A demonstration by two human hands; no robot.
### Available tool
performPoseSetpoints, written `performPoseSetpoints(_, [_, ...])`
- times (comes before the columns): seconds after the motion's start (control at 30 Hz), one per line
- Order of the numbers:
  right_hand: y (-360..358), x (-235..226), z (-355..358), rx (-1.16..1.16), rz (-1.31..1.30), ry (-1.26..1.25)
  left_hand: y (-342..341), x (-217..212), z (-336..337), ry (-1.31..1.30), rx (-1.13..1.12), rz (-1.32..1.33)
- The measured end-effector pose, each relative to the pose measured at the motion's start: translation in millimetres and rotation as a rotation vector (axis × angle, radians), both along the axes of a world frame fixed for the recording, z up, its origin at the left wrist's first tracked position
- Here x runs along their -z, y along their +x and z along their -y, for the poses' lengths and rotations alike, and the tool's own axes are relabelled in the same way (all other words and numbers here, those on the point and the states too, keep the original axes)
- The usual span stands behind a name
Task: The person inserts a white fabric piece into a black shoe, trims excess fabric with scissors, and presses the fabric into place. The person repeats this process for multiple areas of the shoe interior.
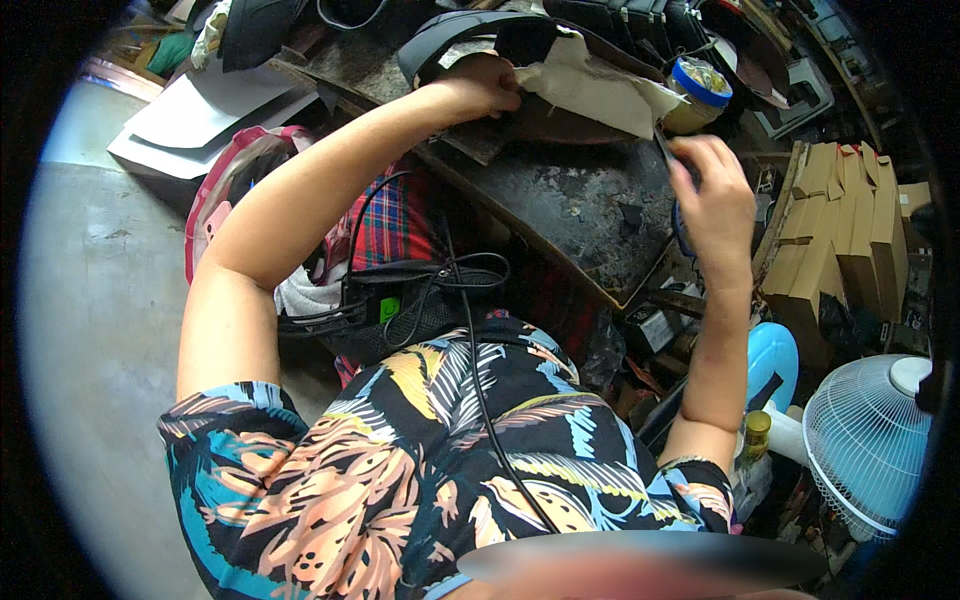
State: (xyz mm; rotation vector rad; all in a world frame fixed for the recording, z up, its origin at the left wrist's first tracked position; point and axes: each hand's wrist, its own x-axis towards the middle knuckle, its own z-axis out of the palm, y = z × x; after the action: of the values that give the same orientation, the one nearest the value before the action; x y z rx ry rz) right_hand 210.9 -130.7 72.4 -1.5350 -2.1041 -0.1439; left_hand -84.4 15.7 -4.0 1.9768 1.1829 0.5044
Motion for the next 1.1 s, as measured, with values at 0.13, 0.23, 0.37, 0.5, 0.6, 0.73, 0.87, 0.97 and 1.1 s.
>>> performPoseSetpoints(0.13, [-74,10,-50,-0.432,0.005,0.291,4,-1,-2,-0.024,-0.016,-0.083])
performPoseSetpoints(0.23, [-103,30,-82,-0.213,0.094,0.208,6,-1,-5,-0.069,-0.014,-0.118])
performPoseSetpoints(0.37, [-95,58,-89,-0.115,0.028,-0.206,7,-1,-6,-0.154,-0.030,-0.089])
performPoseSetpoints(0.5, [-82,73,-84,-0.354,0.043,0.116,5,-3,-5,-0.137,0.009,-0.070])
performPoseSetpoints(0.6, [-81,76,-79,-0.399,0.067,0.218,5,-3,-6,-0.103,0.034,-0.106])
performPoseSetpoints(0.73, [-85,74,-73,-0.424,0.041,0.253,5,-5,-8,-0.111,0.062,-0.099])
performPoseSetpoints(0.87, [-86,72,-69,-0.483,0.064,0.293,8,-9,-8,-0.182,0.071,-0.105])
performPoseSetpoints(0.97, [-85,73,-66,-0.450,0.099,0.239,10,-10,-9,-0.103,0.067,-0.209])
performPoseSetpoints(1.1, [-86,74,-65,-0.456,0.051,0.178,13,-1,-19,-0.157,0.062,-0.266])
